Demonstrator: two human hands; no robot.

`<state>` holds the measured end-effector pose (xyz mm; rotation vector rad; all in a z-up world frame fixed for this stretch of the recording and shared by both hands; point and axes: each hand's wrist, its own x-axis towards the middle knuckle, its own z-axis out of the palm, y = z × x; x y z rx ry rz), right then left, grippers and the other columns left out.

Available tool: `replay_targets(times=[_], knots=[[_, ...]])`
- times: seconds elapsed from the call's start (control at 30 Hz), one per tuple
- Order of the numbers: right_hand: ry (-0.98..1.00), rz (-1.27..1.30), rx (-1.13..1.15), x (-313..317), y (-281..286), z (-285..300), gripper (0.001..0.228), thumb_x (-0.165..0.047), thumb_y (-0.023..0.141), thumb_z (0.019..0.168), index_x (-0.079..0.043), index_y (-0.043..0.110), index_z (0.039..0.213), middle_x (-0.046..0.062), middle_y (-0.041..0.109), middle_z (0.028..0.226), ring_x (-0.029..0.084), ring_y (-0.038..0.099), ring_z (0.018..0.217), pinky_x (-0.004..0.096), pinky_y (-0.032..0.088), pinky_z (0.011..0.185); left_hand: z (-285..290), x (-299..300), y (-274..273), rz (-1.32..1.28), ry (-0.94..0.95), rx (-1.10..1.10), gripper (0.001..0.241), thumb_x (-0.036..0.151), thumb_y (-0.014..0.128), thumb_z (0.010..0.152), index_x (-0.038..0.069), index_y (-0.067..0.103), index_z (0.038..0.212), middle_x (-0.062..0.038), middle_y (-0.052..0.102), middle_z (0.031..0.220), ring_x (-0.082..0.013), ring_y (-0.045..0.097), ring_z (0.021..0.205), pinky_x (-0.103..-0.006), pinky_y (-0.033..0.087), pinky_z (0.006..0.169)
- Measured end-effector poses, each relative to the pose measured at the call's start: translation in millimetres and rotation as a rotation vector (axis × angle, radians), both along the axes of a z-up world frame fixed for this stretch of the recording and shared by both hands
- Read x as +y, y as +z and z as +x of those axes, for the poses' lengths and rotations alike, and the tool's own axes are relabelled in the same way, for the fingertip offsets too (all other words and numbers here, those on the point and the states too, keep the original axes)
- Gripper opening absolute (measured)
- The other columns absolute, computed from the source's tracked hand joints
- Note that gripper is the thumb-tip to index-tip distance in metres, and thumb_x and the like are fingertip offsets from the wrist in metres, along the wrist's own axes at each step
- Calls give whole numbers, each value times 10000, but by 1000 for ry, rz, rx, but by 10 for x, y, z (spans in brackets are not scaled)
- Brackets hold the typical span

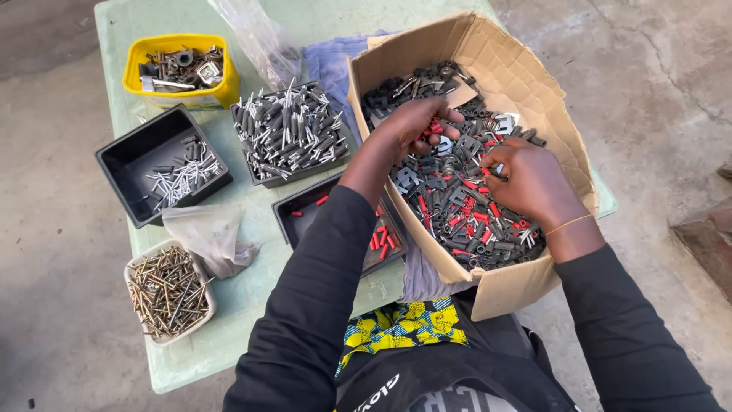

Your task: Sorting various small hardware components from a large box into separate containers

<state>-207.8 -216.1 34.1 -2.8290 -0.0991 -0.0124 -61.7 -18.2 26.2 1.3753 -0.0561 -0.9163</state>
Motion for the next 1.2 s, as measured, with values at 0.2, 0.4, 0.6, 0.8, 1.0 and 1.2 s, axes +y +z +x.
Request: replay_targets(times=[0.2,0.4,0.6,0.8,1.0,1.2], knots=[[-134,28,-74,-227,-150,14,148,-206,720,817,-216,770,956,66,701,807,360,730,840,520,567,750,-63,56,85,28,-6,-42,427,386,507,981,31,698,1120,-110,711,748,-49,431,466,-120,219,338],[-196,370,-15,-114,54,-50,166,-127,692,874,-128,774,1018,67,740,812,226,697,684,365,508,649,-40,74,5,57,-42,-146,377,364,532,996,59,744,1062,-123,707,720,-78,425,458,-163,240,363],[-115,750,-265,29,68,23,169,10,714,957,-44,735,1116,90,718,861,103,636,693,200,454,596,-73,7,-66,97,-127,-42,526,493,460,993,46,713,1107,-136,726,741,-65,474,452,-133,228,358],[30,846,-220,64,226,9,319,91,645,968,-22,698,1261,180,746,1028,223,704,878,310,546,743,-193,17,-37,128,-240,-36,557,594,564,916,53,691,956,-137,670,683,-71,426,460,-130,232,347],[-26,308,-174,-268,-65,142,302,-49,702,851,-112,775,1138,146,741,1021,380,684,942,512,531,856,-114,32,-74,106,-82,-109,430,489,646,939,86,656,791,-99,595,569,-80,408,387,-164,244,295],[-216,-33,246,-130,64,528,309,-367,694,840,-161,811,1040,87,801,962,435,704,1073,560,555,940,-34,39,-120,87,-11,-88,438,483,568,980,77,690,870,-122,667,645,-103,518,432,-169,310,329]])
